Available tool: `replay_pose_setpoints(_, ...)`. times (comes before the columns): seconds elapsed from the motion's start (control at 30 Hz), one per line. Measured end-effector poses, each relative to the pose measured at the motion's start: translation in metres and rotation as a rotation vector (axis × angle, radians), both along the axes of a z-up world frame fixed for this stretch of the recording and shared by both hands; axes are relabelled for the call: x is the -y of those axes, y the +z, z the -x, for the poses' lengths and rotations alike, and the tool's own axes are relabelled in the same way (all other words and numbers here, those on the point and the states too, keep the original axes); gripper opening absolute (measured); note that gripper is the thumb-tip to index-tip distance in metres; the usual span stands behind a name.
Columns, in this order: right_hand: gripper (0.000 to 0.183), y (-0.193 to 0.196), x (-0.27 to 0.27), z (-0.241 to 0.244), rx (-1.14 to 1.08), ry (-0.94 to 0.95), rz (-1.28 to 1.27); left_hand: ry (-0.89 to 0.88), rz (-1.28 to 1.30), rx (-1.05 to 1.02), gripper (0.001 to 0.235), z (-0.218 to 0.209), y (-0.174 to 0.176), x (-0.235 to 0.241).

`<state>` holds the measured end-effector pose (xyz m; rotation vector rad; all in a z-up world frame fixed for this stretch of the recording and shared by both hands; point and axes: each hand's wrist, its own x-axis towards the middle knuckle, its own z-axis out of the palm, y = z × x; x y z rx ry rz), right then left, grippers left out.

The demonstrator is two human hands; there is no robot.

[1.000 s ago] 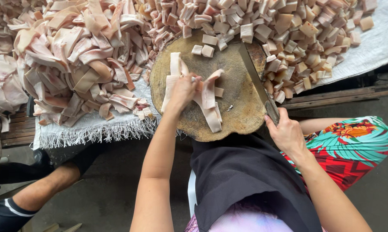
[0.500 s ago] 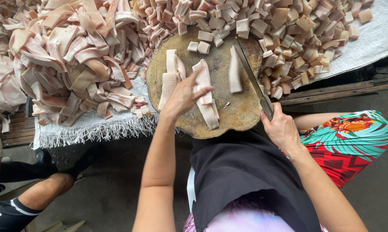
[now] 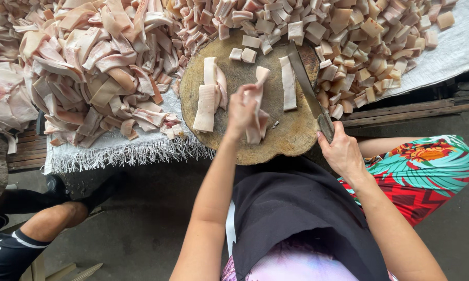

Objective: The person chops strips of pork skin into small cubes using a large knife on a wooden cutting board.

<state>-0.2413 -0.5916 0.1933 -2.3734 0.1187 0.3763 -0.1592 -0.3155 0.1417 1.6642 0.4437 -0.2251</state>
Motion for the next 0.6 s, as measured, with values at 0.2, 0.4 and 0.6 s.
replay_pose_setpoints(0.2,0.043,-0.002,-0.002,0.001,0.007,0.013,0.013,0.168,0.454,0.292,0.038,-0.014,0.052,-0.101)
replay_pose_setpoints(0.4,0.043,-0.001,-0.001,0.000,-0.013,0.003,0.026,0.038,-0.289,0.294,0.050,-0.006,-0.004,-0.153)
replay_pose_setpoints(0.6,0.041,-0.001,-0.002,0.002,-0.018,-0.002,0.011,0.066,-0.657,0.291,0.064,-0.003,-0.032,-0.163)
